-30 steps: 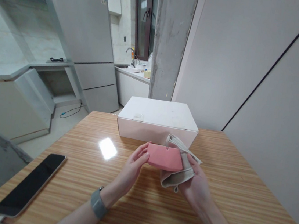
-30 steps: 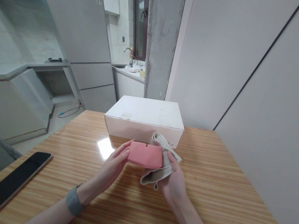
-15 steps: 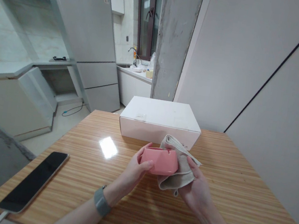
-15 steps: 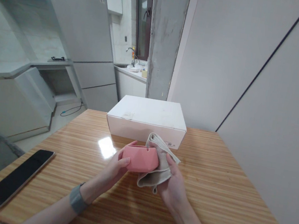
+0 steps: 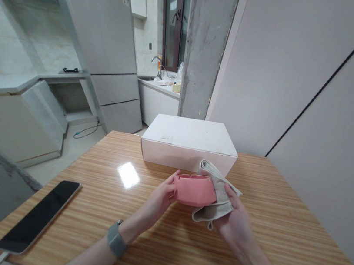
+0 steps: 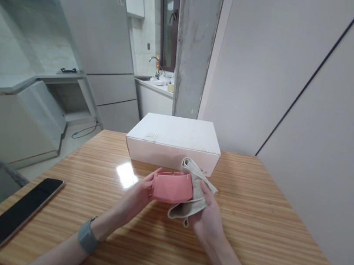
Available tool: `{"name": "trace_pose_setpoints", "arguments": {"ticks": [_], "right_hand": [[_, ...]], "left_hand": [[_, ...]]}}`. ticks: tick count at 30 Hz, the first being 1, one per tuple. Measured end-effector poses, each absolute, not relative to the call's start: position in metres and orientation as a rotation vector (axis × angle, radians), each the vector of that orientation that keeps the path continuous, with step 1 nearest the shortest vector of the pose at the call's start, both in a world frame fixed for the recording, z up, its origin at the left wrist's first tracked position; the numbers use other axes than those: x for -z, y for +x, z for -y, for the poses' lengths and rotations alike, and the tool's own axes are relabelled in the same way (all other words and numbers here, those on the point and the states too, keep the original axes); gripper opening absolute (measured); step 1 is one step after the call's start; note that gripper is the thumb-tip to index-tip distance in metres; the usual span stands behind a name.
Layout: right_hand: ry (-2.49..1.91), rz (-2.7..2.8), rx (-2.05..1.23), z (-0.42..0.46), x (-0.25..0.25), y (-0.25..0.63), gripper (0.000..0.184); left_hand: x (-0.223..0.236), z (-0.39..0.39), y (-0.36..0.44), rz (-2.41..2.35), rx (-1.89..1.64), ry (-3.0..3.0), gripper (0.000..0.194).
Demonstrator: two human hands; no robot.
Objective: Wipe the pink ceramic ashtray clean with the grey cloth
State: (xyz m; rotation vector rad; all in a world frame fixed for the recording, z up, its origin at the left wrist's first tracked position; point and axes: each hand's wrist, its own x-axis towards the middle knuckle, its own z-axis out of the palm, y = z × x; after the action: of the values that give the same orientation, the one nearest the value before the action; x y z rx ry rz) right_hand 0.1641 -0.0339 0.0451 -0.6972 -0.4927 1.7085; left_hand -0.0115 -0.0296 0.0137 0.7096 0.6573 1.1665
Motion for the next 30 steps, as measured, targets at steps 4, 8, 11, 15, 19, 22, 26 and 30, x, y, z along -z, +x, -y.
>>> {"name": "trace_pose_setpoints", "arguments": {"ticks": [4, 8, 11, 15, 19, 22, 26, 30], "right_hand": [[-0.719, 0.521, -1.699, 0.032, -0.048, 0.166, 0.035], [-0.699, 0.513, -1.771, 0.035, -0.048, 0.164, 0.035], [-0.673, 0.493, -1.793, 0.037, -0.045, 0.162, 0.032], [-0.667, 0.52, -1.776, 0.037, -0.045, 0.162, 0.032], [-0.659, 0.554, -1.755, 0.038, -0.048, 0.16, 0.033], [-0.715, 0.495, -1.717, 0.04, -0.045, 0.158, 0.028], [-0.788, 0.387, -1.674, 0.04, -0.038, 0.158, 0.025], [-0.771, 0.383, -1.717, 0.039, -0.037, 0.159, 0.022]], "left_hand": [[-0.014, 0.033, -0.013, -0.676, -1.224, 0.814, 0.063], [-0.013, 0.034, -0.014, -0.639, -1.214, 0.849, 0.078], [-0.011, 0.033, -0.015, -0.6, -1.176, 0.83, 0.085], [-0.01, 0.031, -0.014, -0.643, -1.196, 0.837, 0.081], [-0.01, 0.031, -0.012, -0.78, -1.267, 0.867, 0.079], [-0.009, 0.03, -0.011, -0.878, -1.302, 0.875, 0.077], [-0.009, 0.03, -0.011, -0.927, -1.286, 0.891, 0.086], [-0.012, 0.032, -0.011, -0.913, -1.228, 0.929, 0.098]]}}
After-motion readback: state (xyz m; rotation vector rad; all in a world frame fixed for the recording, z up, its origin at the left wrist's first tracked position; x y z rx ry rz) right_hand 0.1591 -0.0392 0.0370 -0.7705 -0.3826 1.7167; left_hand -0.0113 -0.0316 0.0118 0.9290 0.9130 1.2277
